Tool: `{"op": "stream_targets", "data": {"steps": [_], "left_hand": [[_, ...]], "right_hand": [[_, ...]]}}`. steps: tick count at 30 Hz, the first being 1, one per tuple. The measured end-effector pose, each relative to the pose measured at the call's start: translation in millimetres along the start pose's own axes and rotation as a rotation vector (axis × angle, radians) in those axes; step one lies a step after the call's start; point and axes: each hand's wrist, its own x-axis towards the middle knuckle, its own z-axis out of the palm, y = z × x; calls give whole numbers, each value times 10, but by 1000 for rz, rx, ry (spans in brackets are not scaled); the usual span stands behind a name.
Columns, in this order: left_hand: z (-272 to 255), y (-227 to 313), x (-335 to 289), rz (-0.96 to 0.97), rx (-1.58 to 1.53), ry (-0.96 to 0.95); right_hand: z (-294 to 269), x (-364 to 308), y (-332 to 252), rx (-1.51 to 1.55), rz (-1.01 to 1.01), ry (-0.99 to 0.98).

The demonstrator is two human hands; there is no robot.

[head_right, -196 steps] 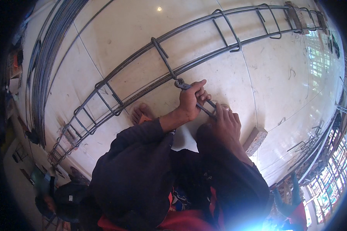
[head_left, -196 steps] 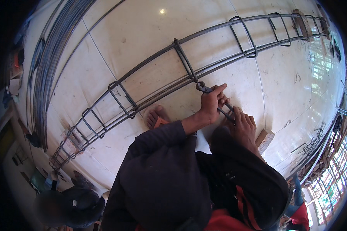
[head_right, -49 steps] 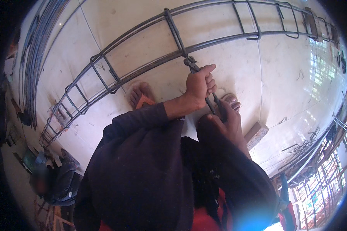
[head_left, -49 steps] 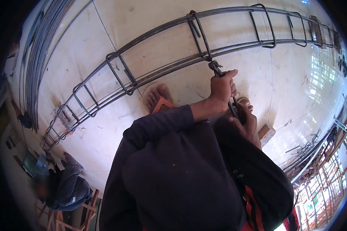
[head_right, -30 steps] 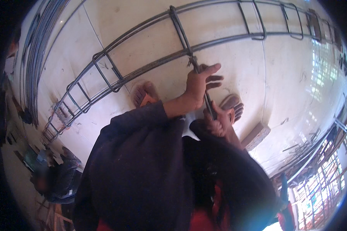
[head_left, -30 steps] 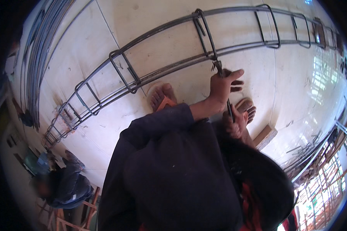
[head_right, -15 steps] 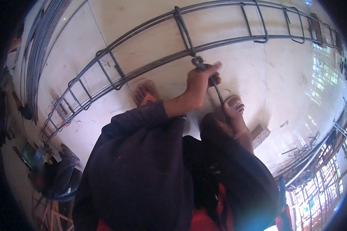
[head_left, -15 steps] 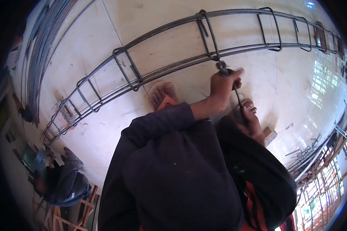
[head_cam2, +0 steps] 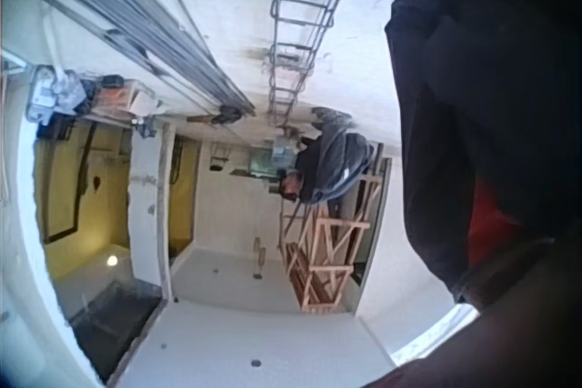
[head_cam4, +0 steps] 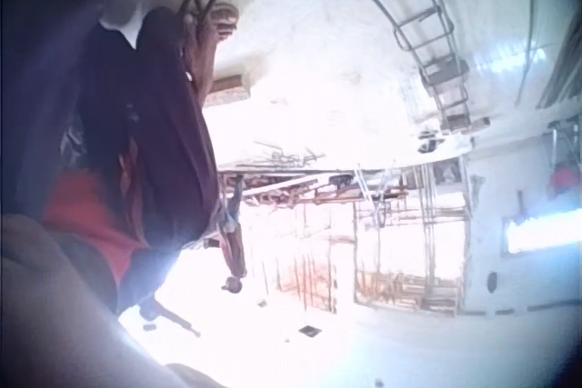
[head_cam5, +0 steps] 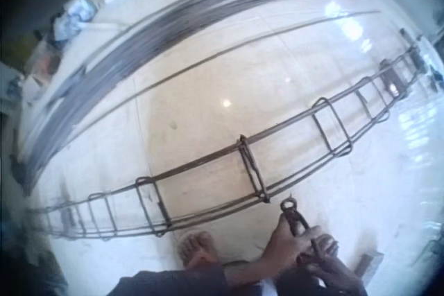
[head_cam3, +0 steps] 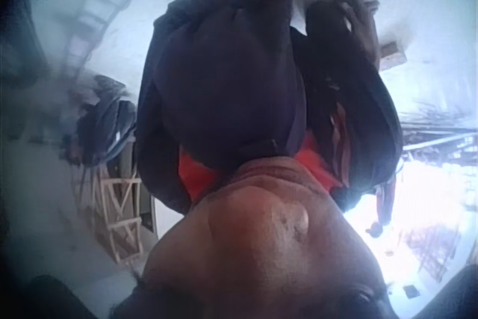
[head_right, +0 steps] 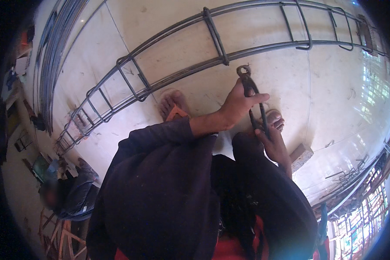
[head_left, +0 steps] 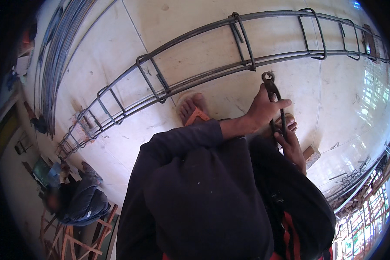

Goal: The person assembles a rebar cage by tying thin wire around the intersections of a metal grid using pliers. They work along the length of the cage, securing each crossbar to the longitudinal bars.

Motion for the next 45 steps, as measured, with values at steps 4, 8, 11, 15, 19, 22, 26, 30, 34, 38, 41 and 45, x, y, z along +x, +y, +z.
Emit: {"op": "stream_targets", "data": {"steps": [4,8,11,15,19,22,26,30,34,38,41,45], "left_hand": [[-78,232,-85,10,392,-87],[-117,295,-128,40,447,-95],[-77,200,-52,-135,-66,-106],[-119,59,38,-185,-364,-238],[-101,167,3,-121,-191,-337],[-93,294,-24,-90,20,-613],[-140,534,83,-71,323,-916],[-457,929,167,-327,339,-1033],[-814,1697,30,-370,57,-816],[-1050,2133,-547,-184,12,-425],[-1058,2365,-1163,-233,9,-262],[-864,2414,-2229,-224,170,-56]], "right_hand": [[-275,-117,196,247,-12,-121],[-361,-159,-68,311,-106,-91],[-235,-98,-102,344,-112,-75],[146,-22,-241,364,-167,-39],[123,33,-229,401,-120,37],[6,86,-240,513,-87,67],[-294,147,-306,362,-33,-5],[-511,226,-194,233,-64,76],[-725,160,167,11,-140,189],[-898,-449,387,-122,6,241],[-1013,-1192,543,-141,166,253],[-1074,-2422,692,-177,350,153]]}}
